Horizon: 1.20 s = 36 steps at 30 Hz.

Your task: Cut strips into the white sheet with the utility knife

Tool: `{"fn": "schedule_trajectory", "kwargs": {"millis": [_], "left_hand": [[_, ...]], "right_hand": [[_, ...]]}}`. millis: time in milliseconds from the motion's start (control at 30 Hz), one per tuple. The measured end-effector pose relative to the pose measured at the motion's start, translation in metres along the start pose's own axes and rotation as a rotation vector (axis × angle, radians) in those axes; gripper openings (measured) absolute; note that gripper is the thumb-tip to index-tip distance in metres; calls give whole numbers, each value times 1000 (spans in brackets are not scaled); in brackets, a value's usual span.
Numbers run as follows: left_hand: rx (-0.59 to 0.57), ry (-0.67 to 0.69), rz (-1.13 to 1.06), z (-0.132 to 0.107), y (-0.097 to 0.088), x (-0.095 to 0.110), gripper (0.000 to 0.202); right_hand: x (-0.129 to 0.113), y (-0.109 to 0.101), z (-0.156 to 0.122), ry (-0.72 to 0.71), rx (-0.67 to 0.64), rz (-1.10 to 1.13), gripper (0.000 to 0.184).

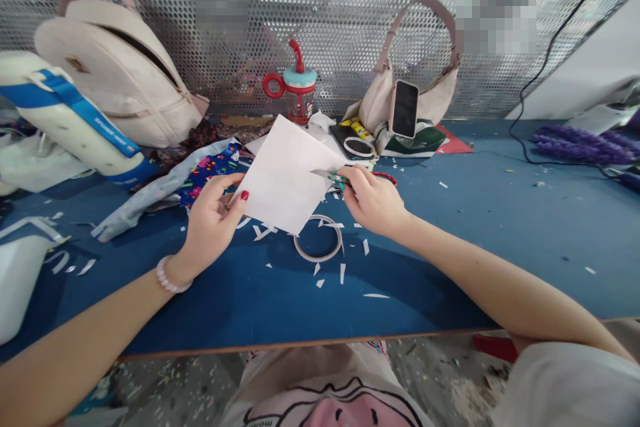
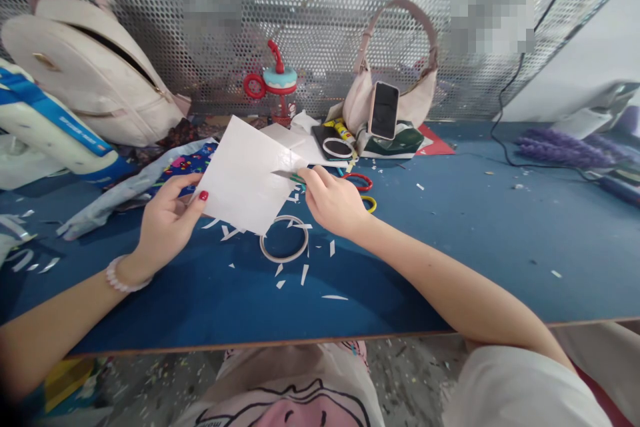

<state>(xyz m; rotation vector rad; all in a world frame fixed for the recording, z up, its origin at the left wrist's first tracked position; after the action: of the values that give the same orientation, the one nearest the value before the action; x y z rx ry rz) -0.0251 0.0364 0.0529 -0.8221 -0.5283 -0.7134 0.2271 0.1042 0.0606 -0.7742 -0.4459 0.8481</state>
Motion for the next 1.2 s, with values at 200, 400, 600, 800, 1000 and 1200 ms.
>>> {"fn": "schedule_trajectory", "kwargs": {"millis": [200, 400, 600, 800, 1000, 1200], "left_hand": [[-6, -10, -4, 0, 1, -2, 29], [-6, 15, -21, 1, 1, -3, 27], [-36, 80, -44, -8, 5, 8, 22], [-77, 116, -31, -17, 6, 21, 20], [-83, 77, -17, -15, 6, 19, 23], [-96, -14, -31, -18, 7, 13, 30]], "right_hand": [[2, -4, 0, 15, 40, 38, 28], [3, -11, 1, 20, 115, 91, 27], [-9, -26, 5, -37, 166, 119, 25], [-16, -32, 6, -86, 180, 119, 20], [-17, -32, 5, -91, 165, 102, 23], [-21, -32, 3, -135, 168, 83, 26]]}}
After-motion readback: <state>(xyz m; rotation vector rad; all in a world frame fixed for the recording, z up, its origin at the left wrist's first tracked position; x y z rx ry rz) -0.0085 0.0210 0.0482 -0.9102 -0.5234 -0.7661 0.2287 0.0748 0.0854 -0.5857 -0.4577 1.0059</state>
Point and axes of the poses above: each hand's wrist, its own z-axis towards the middle knuckle, its own y-axis out of the palm, x = y × z, the point moved 7 cm from there along z, towards the middle knuckle, and after that the axes turned 3 degrees about -y, right-handed, at the moved point
